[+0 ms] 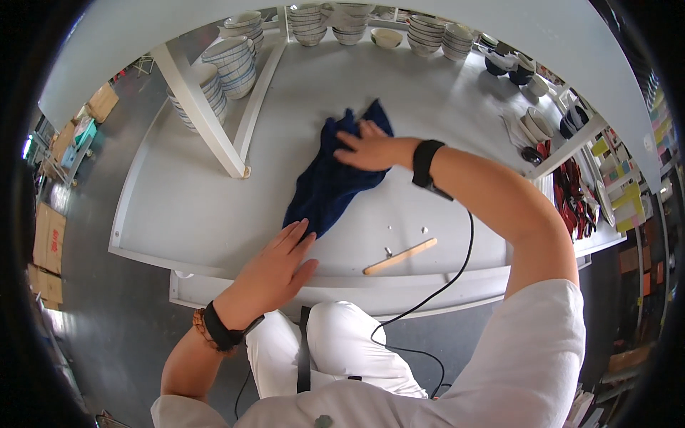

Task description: The person wipes a white display shelf with a blue cloth, moves a paper sheet, and then gathers and stacks several red and black spoons together on the shelf.

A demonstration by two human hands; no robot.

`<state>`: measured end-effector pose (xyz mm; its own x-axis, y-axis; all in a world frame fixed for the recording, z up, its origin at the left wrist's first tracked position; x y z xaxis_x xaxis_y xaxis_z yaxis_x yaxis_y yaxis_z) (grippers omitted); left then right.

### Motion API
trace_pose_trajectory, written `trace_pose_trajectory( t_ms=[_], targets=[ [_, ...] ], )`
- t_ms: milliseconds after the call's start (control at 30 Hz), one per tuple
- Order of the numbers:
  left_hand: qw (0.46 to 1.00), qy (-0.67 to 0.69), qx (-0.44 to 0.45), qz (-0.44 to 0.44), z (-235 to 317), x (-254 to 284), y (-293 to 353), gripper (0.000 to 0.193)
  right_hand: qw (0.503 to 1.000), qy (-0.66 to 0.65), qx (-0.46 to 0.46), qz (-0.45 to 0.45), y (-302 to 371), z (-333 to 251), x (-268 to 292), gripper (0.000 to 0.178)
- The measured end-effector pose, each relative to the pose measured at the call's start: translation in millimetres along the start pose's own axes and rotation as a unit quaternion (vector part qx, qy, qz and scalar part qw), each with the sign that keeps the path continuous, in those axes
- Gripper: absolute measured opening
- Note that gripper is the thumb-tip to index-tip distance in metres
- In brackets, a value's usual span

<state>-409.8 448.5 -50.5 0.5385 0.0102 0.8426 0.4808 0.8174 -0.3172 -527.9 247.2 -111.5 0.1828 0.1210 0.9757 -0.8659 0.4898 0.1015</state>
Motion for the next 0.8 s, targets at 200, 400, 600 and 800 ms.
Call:
trace_pose_trajectory(
  t_ms=[200,400,600,800],
  targets=[
    [0.999,0.016,-0.005,-0.028,12,16,19,0.030,0.974,-0.198,-0.089,0.058,12,-110,49,0.065],
    [0.998,0.061,-0.009,0.004,13,18,13,0.025,0.966,-0.157,-0.203,0.034,44,-40,26,0.065],
    [0.996,0.063,-0.041,0.039,13,15,5,0.027,0.939,-0.037,-0.323,-0.110,136,53,-38,0.065],
    [0.997,0.017,-0.033,0.061,17,16,0,0.027,0.849,-0.203,-0.488,-0.004,115,38,1,0.082]
  ],
)
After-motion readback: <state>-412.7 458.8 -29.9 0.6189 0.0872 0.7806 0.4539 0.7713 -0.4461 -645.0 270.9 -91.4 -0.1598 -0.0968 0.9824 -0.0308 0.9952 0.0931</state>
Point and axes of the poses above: each hand's wrist, its own y-axis away from the middle knuckle, its own x-axis out of the back of the hand, z = x × y, the point moved 10 cm from there along -y, towards the middle knuckle, and after that the axes turned 8 degrees about z, right-handed, at the moved point
